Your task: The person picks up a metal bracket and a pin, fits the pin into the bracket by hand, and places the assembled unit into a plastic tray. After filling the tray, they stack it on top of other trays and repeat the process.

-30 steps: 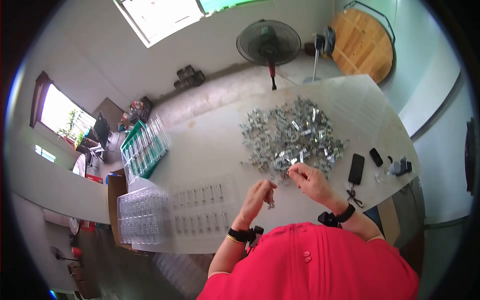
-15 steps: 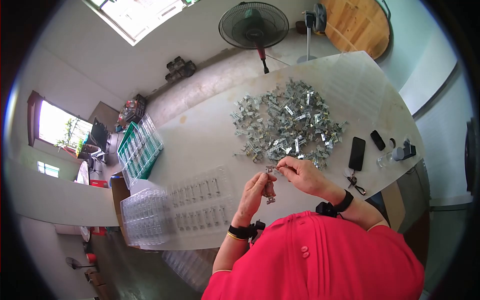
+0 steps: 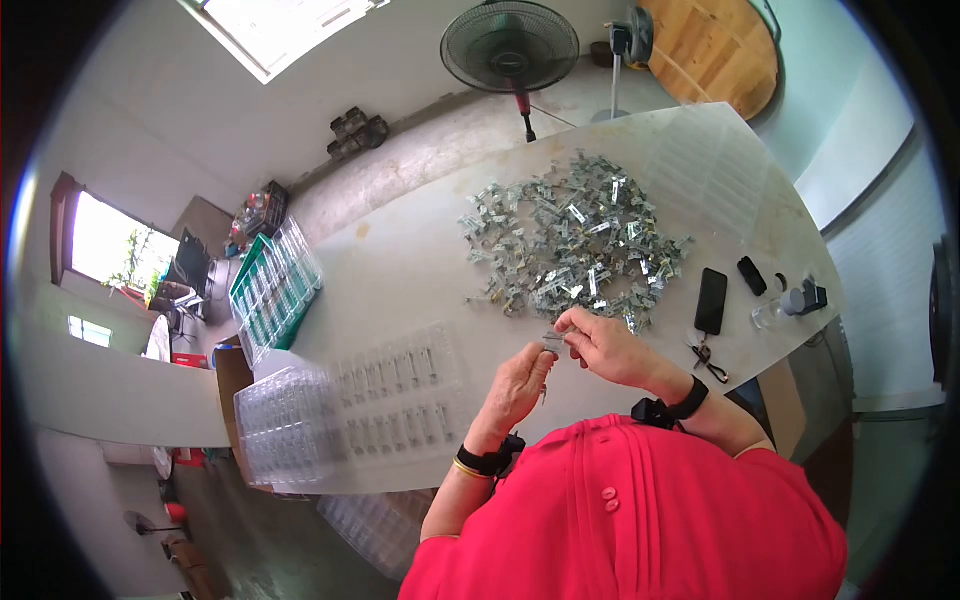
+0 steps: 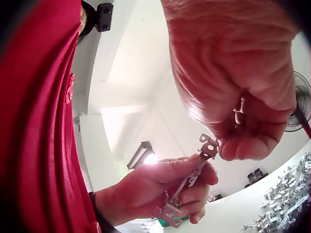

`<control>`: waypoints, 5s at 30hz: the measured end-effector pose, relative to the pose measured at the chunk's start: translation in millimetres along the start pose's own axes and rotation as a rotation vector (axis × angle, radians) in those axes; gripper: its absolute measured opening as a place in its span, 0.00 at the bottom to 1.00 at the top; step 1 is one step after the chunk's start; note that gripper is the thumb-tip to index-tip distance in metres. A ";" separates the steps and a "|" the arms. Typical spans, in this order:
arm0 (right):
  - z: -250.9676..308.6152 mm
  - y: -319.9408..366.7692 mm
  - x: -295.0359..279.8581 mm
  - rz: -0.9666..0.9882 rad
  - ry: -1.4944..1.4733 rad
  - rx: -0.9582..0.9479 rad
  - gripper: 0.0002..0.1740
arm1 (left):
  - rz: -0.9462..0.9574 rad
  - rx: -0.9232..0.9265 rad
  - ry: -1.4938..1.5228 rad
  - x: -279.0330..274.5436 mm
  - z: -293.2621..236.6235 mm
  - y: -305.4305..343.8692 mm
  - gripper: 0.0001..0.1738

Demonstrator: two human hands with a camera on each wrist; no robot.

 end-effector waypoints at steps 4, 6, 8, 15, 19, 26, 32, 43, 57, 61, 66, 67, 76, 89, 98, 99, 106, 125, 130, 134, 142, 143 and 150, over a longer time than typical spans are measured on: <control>-22.8 3.8 23.0 0.192 -0.363 0.244 0.14 | -0.034 0.079 -0.173 -2.6 -4.4 6.9 0.14; -27.6 6.3 27.5 0.256 -0.448 0.303 0.15 | -0.031 0.216 -0.220 -1.7 -11.3 12.1 0.12; -27.2 10.8 31.2 0.296 -0.564 0.377 0.13 | -0.040 0.246 -0.265 -1.2 -4.3 15.2 0.12; -28.4 13.1 42.5 0.170 -0.368 0.333 0.08 | -0.035 0.323 -0.355 1.0 -4.8 27.0 0.11; -9.8 8.6 45.2 0.108 -0.221 0.147 0.08 | -0.001 0.304 -0.454 4.1 4.4 33.8 0.12; -14.8 6.2 48.7 -0.016 -0.366 0.102 0.07 | -0.230 0.320 -0.423 -33.2 -3.7 40.1 0.11; -1.4 9.3 62.7 0.034 -0.360 0.128 0.08 | -0.232 0.348 -0.479 -34.2 -4.3 43.6 0.10; -9.7 -1.6 56.8 -0.012 -0.390 0.130 0.09 | -0.229 0.225 -0.307 -41.4 1.4 40.1 0.12; -39.7 -10.1 24.7 -0.104 -0.599 0.164 0.08 | -0.033 0.024 0.100 -19.9 33.1 20.2 0.16; -46.6 -10.4 13.1 -0.118 -0.592 0.190 0.08 | 0.119 -0.118 0.444 -6.4 27.2 18.6 0.16; -52.7 -11.8 2.7 -0.135 -0.605 0.149 0.08 | 0.114 -0.091 0.473 2.0 24.6 10.1 0.15; -52.9 -10.4 0.6 -0.136 -0.607 0.149 0.08 | 0.073 -0.092 0.424 1.5 25.6 8.5 0.14; -10.2 3.7 -8.7 -0.048 -0.003 0.031 0.10 | -0.281 0.102 -0.017 2.6 4.4 -3.7 0.11; -24.0 0.9 6.8 0.077 -0.041 -0.008 0.07 | -0.441 0.215 -0.298 9.0 -18.2 3.9 0.12; -24.2 4.8 15.2 0.052 -0.164 0.135 0.08 | -0.410 0.204 -0.286 5.0 -16.1 12.5 0.11; -23.6 4.8 14.6 0.044 -0.147 0.127 0.08 | -0.422 0.200 -0.285 3.3 -14.2 14.1 0.11; -23.3 10.2 31.4 0.115 -0.173 0.187 0.08 | -0.395 0.200 -0.267 -4.8 0.2 22.3 0.12; -27.1 16.7 50.4 -0.007 -0.373 0.245 0.07 | 0.142 0.028 0.373 -19.6 44.8 46.9 0.12; -23.8 23.5 60.6 -0.014 -0.422 0.257 0.08 | 0.234 -0.002 0.287 -20.5 43.6 54.1 0.13; -21.8 30.8 67.1 -0.058 -0.447 0.283 0.08 | 0.234 0.035 0.278 -21.2 55.1 54.3 0.14; -17.5 40.3 74.3 -0.080 -0.459 0.257 0.08 | 0.262 0.005 0.278 -19.7 54.2 64.0 0.15; -18.4 41.4 73.8 -0.070 -0.418 0.255 0.08 | 0.256 0.001 0.277 -19.3 55.1 64.2 0.15; -21.5 30.7 68.7 -0.091 -0.357 0.259 0.06 | 0.048 0.236 0.001 -21.9 42.6 56.7 0.12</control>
Point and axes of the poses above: each hand's wrist, its own y-axis away from the middle knuckle, its own x-axis out of the palm, z = x × y, the point moved 7 cm from there along -y, towards the middle knuckle, and after that the axes turned 6 degrees about -y, right-handed, at the moved point
